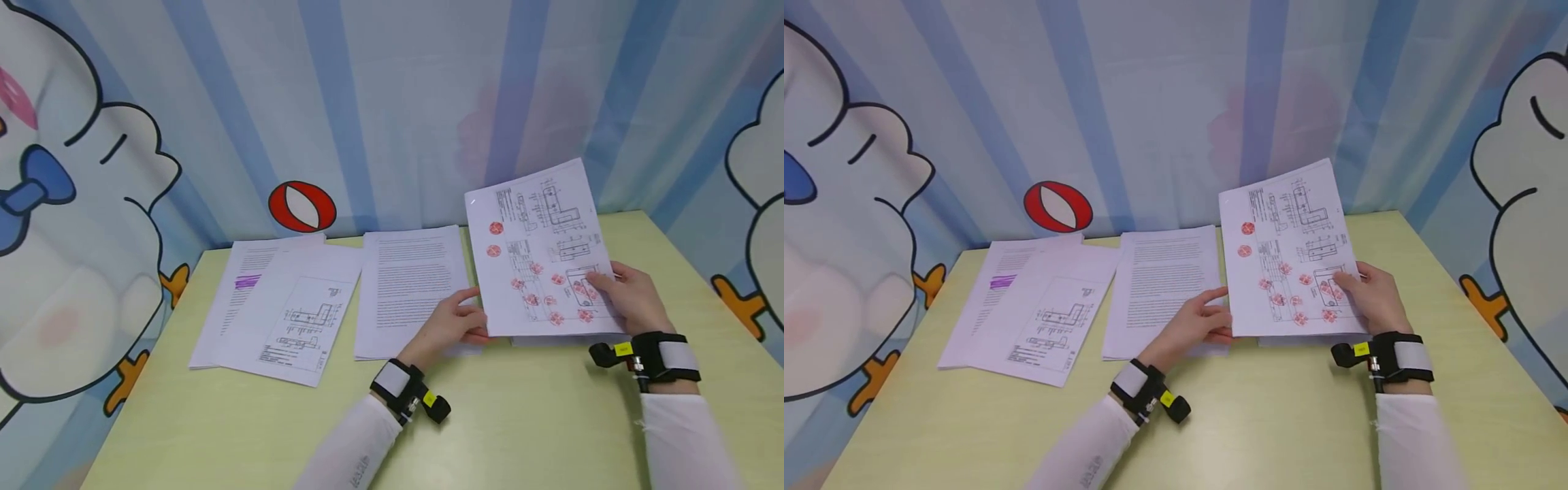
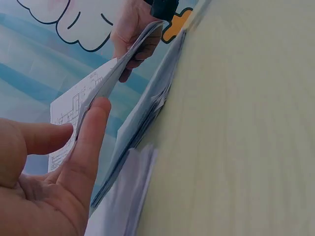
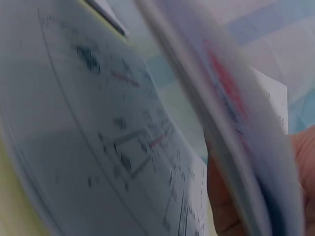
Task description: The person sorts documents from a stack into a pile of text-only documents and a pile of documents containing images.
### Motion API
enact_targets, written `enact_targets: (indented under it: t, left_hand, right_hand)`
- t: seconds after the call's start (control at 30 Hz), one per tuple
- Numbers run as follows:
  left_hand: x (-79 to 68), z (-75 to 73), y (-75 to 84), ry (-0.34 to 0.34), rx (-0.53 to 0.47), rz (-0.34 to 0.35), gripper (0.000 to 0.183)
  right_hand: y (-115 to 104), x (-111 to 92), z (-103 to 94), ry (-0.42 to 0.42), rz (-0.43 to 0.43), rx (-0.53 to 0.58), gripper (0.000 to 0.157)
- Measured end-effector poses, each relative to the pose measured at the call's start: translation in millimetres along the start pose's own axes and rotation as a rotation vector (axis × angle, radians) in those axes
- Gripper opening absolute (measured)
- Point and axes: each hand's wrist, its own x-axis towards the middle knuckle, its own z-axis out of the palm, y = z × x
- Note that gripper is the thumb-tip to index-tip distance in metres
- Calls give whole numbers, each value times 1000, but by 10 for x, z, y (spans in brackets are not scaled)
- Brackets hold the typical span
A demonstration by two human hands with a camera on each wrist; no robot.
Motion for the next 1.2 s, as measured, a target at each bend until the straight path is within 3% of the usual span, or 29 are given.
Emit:
enact_targets:
  t: [0.13,0.33,0.57,0.83,1.03,1.2]
  left_hand:
    - [23,121,-70,-33,15,-29,57]
    - [54,248,-98,-25,-1,-56,53]
    - [64,315,-61,-23,27,-75,43]
    - [18,209,-6,-5,48,-38,36]
    - [-52,41,107,16,79,5,33]
    - [-183,-153,266,73,163,65,32]
  right_hand:
    - [116,50,-79,2,23,-71,73]
    - [184,121,-125,1,35,-97,73]
    - [213,164,-137,33,-30,-180,65]
    - [142,150,-171,133,-96,-375,73]
    - [206,279,-113,158,-144,-395,66]
    - [305,510,115,159,-227,-340,67]
